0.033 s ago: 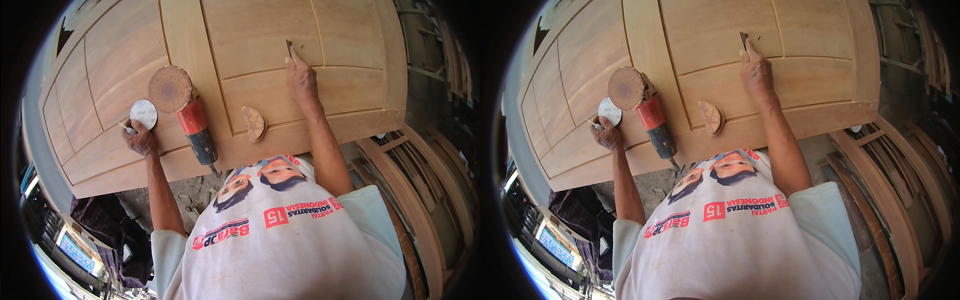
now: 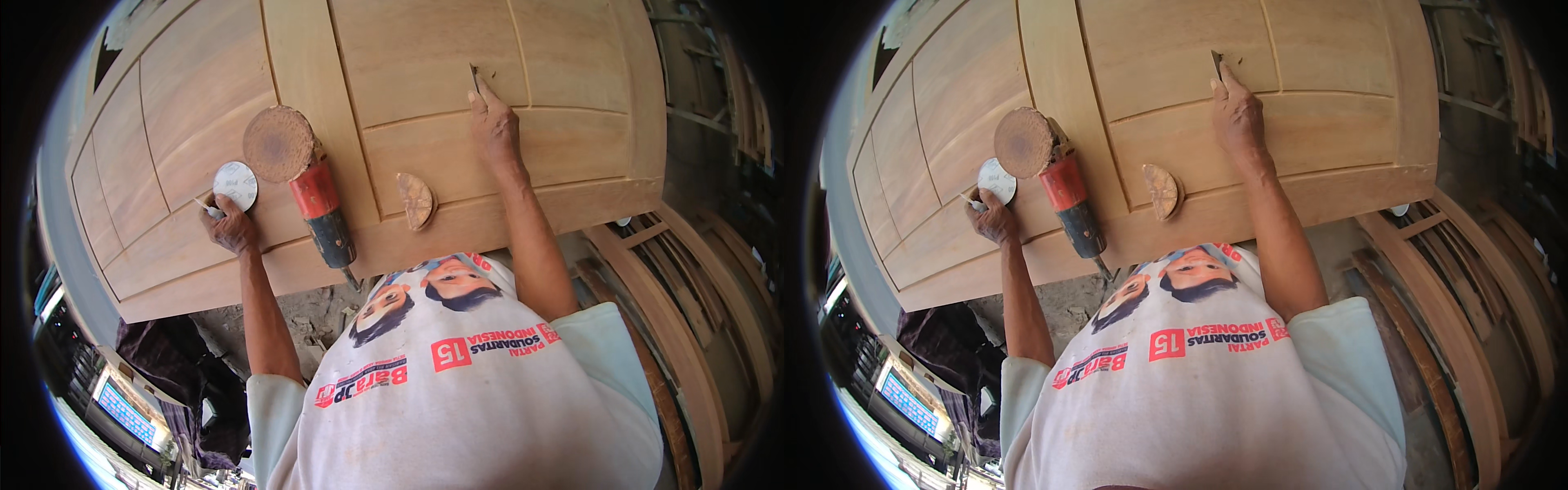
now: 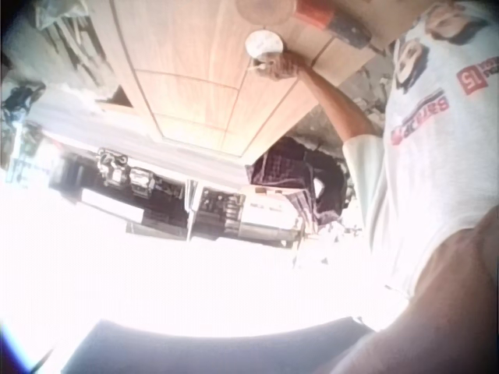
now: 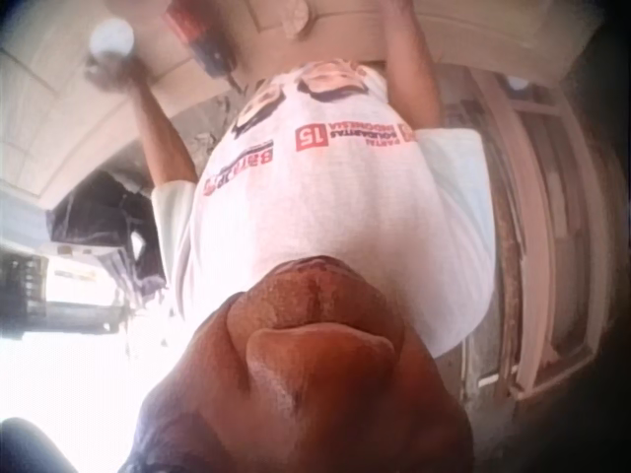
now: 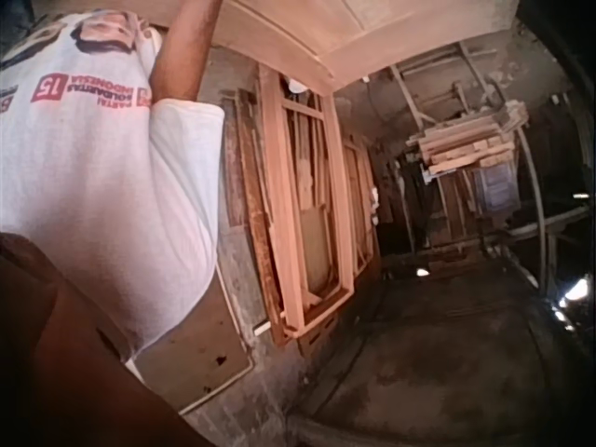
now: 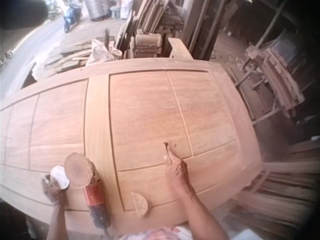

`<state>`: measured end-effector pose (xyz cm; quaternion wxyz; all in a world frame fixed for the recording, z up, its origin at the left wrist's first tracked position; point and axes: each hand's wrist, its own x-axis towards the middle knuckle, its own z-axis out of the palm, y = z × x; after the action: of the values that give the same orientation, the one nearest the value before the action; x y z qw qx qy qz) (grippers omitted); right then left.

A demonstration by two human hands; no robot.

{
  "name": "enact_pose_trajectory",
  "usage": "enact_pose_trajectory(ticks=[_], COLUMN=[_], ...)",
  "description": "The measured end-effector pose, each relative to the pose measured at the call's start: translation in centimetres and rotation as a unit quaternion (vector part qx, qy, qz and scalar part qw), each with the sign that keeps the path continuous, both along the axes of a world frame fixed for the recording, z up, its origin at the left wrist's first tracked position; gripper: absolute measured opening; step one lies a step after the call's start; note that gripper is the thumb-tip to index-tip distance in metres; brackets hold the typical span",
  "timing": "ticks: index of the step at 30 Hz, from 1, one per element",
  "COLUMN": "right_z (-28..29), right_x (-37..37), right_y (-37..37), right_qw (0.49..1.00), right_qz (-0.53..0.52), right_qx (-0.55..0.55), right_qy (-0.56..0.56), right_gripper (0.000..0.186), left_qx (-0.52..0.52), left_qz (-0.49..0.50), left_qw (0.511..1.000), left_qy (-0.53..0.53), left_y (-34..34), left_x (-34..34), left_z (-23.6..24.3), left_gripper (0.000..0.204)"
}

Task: The person smooths a large wooden door panel using a sanding block and a power sander. They then apply a brown wood filler paste to the panel's grooves using a putty knife, spreading it evenly across the surface.

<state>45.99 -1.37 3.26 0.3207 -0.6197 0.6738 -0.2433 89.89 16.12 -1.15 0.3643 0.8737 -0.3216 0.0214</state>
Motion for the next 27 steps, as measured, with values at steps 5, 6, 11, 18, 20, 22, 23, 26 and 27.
enact_pose_trajectory(ticks=[5,6,11,18,20,22,23,26,27], right_z=[-1.3,-1.5,1.9,3.8,4.2,4.7,5.0,5.9,6.0], right_x=[-0.7,-0.9,-0.6,-0.6,-0.9,-1.3,-1.4,-0.7,-0.4], right_y=[0.8,1.2,1.5,0.1,-0.7,-1.8,-2.4,-3.4,-3.6], right_qw=[0.996,0.995,0.985,0.983,0.983,0.978,0.973,0.960,0.956], right_qz=[-0.054,-0.055,-0.057,-0.040,-0.015,0.021,0.046,0.053,0.045], right_qx=[-0.013,-0.005,0.104,0.166,0.182,0.206,0.223,0.271,0.286], right_qy=[-0.076,-0.080,-0.122,-0.068,-0.020,0.020,0.038,0.053,0.053], right_gripper=[0.039,0.037,0.034,0.032,0.032,0.031,0.030,0.027,0.026], left_qx=[-0.004,-0.002,0.009,0.005,-0.002,-0.008,-0.004,-0.001,-0.006], left_qz=[-0.010,-0.010,-0.006,0.002,0.001,-0.004,-0.003,0.002,0.004], left_qw=[1.000,1.000,1.000,1.000,1.000,1.000,1.000,1.000,1.000], left_qy=[0.007,0.007,-0.010,0.007,0.005,0.000,-0.002,0.003,0.013], left_y=[-0.1,-0.3,-0.1,0.1,0.1,-0.1,-0.2,-0.2,-0.1], left_x=[0.0,-0.2,-0.2,0.1,0.1,-0.2,-0.3,-0.3,-0.2], left_z=[0.2,0.3,0.3,0.0,-0.1,0.3,0.3,0.3,0.2], left_gripper=[0.033,0.033,0.035,0.035,0.035,0.035,0.035,0.035,0.034])
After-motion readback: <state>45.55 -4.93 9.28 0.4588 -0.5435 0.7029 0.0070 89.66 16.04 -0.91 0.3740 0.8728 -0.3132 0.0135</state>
